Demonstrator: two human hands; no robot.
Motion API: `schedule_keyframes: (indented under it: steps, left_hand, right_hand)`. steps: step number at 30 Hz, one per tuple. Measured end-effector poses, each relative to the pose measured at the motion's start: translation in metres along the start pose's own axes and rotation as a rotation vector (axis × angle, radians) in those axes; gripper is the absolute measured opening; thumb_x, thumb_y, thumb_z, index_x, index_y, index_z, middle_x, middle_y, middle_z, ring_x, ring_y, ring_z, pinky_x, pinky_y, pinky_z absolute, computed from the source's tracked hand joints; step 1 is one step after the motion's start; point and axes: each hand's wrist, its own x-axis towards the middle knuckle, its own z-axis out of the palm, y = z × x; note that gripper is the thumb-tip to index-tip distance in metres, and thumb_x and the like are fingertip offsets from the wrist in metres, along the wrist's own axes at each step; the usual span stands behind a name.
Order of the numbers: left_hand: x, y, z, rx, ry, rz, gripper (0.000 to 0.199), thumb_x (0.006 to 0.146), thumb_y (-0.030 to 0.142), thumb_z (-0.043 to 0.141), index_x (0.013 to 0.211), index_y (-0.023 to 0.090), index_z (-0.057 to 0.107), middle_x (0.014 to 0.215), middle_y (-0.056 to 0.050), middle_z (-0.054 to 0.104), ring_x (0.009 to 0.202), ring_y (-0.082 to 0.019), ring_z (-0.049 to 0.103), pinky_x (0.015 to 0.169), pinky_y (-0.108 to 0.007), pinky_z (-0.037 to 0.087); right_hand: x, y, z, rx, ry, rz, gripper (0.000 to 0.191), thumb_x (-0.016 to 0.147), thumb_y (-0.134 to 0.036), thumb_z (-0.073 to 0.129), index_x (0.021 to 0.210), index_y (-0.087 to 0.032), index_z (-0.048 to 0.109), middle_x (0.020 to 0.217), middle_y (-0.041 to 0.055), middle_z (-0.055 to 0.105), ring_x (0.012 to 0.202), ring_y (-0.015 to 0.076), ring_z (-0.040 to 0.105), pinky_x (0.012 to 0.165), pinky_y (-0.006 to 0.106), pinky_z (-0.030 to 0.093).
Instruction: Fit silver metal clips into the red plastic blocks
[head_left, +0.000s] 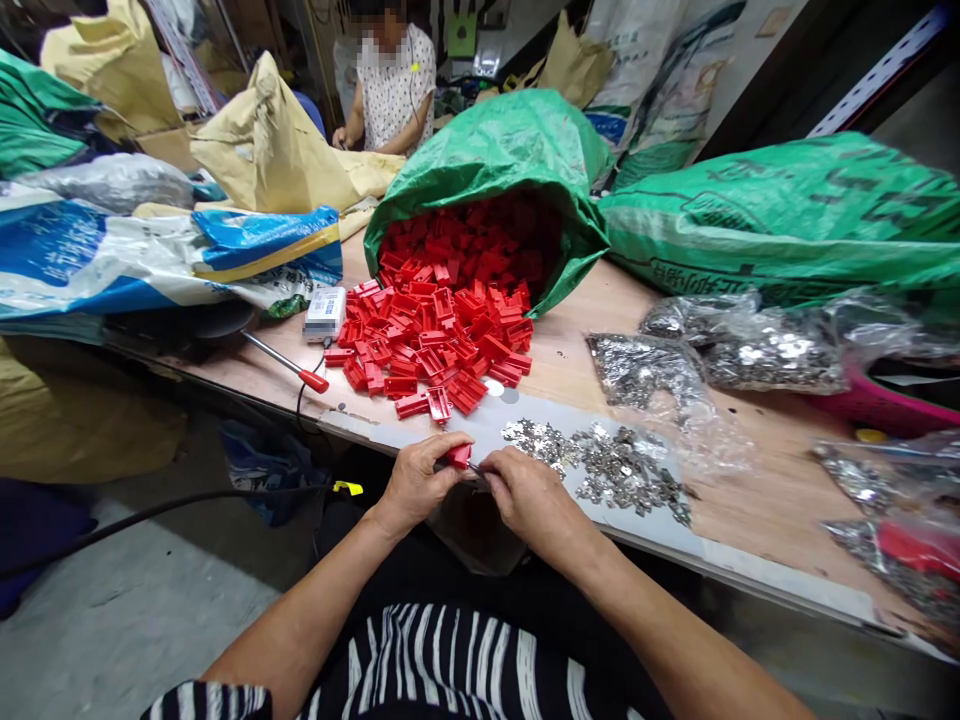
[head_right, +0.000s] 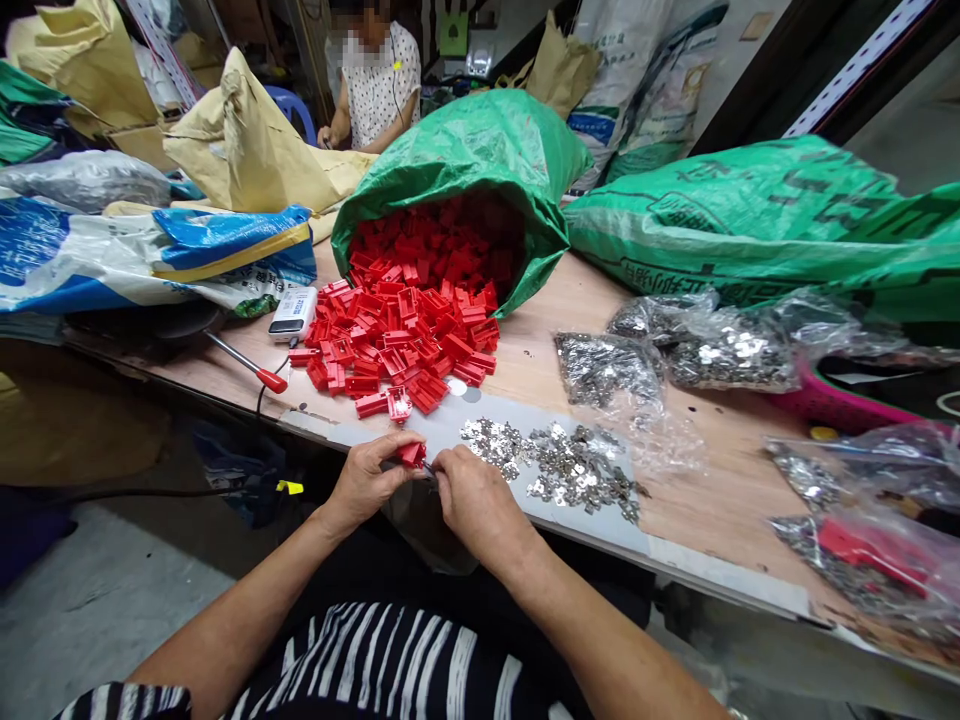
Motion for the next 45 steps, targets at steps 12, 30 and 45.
schedule_keyframes:
  steps: [12,30,45]
  left_hand:
    - [-0.015,0.014,0.007,0.002,0.112,-0.027,0.03,0.072,0.022,0.072,0.101,0.021,0.061,0.093,-0.003,0.068,0.084,-0.017,0.063,0.082,-0.03,0.049]
    - [-0.034,0.052,0.008,-1.434,0.041,-0.725,0.017,0.083,0.028,0.063,0.093,0.015,0.063,0.093,-0.006,0.072,0.087,-0.017,0.069,0.093,-0.035,0.052]
    - [-0.044,0.042,0.022,-1.264,-0.105,-0.733,0.024,0.076,0.034,0.071,0.073,0.016,0.056,0.079,-0.002,0.069,0.074,-0.016,0.069,0.083,-0.035,0.053]
  right_hand:
    - [-0.017,0.006,0.01,0.172,0.086,-0.054,0.02,0.095,-0.02,0.039,0.11,-0.021,0.052,0.1,0.0068,0.057,0.091,0.019,0.059,0.081,0.032,0.046]
    - [-0.043,-0.011,-0.006,0.447,0.039,-0.085,0.037,0.097,-0.036,0.037,0.131,-0.026,0.046,0.067,-0.002,0.062,0.062,0.0148,0.059,0.063,0.025,0.045]
    - [-0.048,0.007,0.01,0.564,0.146,0.011,0.038,0.098,-0.042,0.032,0.105,-0.021,0.062,0.061,-0.0014,0.056,0.056,0.0137,0.054,0.055,0.024,0.043]
